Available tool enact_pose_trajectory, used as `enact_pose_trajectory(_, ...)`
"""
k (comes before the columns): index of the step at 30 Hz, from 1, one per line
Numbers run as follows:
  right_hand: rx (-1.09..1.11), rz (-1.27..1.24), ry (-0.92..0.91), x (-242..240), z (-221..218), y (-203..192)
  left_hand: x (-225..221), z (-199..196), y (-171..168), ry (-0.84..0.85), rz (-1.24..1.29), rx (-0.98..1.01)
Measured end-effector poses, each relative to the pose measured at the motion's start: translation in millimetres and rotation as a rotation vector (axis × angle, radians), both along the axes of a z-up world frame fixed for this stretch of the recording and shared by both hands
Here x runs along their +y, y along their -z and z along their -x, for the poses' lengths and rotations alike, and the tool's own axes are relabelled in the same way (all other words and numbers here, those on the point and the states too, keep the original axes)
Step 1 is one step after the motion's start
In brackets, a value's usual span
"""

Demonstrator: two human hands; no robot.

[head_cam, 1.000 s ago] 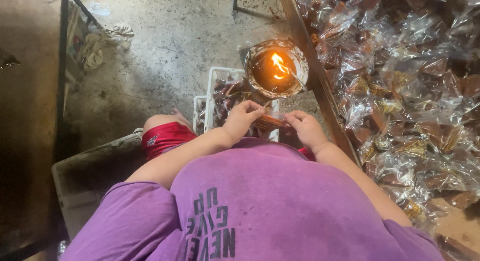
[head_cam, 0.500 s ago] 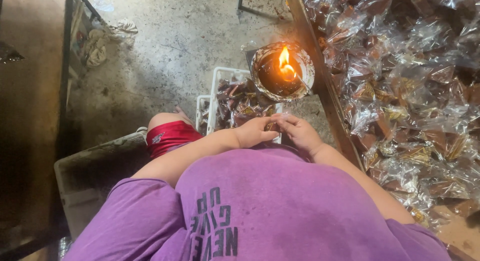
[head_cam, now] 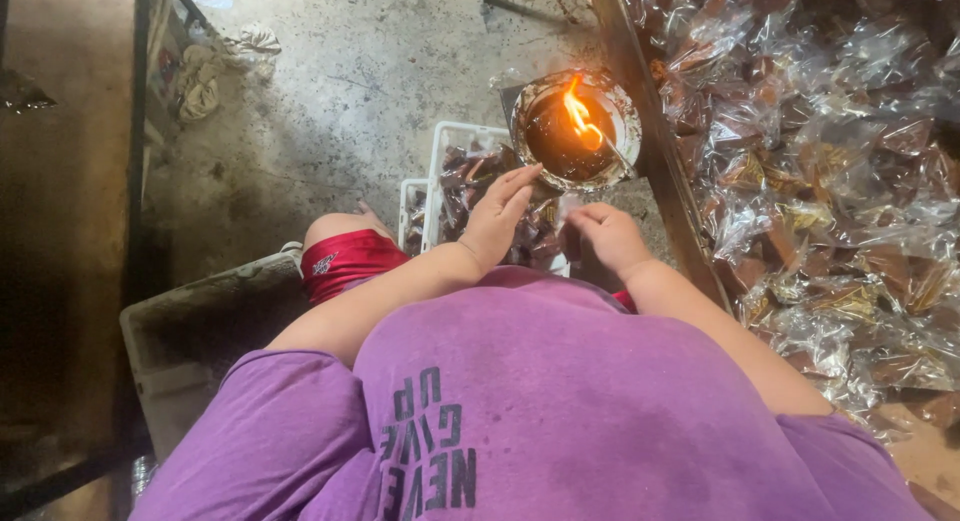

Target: Sealing plastic bread bags by folding the open ends and passing them over a flame to heat-seal the plastic.

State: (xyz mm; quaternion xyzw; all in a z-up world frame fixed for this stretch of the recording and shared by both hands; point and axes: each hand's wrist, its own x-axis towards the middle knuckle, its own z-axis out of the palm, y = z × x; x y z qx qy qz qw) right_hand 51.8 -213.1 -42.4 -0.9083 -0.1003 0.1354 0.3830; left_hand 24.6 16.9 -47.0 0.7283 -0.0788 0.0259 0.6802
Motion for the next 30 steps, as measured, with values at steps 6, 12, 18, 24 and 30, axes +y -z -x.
enact_pose_trajectory(6,0.153,0.088,0.372,-14,-48,-24,2,4,3,0.005,-0.031,0.154)
enact_pose_trajectory(12,0.236,-0.150,0.462,0,-53,-27,-1,5,17,0.087,-0.128,0.327)
enact_pose_trajectory(18,0.332,-0.400,0.475,35,22,-122,-9,9,8,0.304,-0.217,0.585)
enact_pose_trajectory(24,0.432,-0.455,0.155,11,19,-64,-12,5,26,0.195,0.045,0.601)
enact_pose_trajectory(30,0.357,-0.119,0.081,-19,19,-10,-18,14,14,0.346,0.417,0.470)
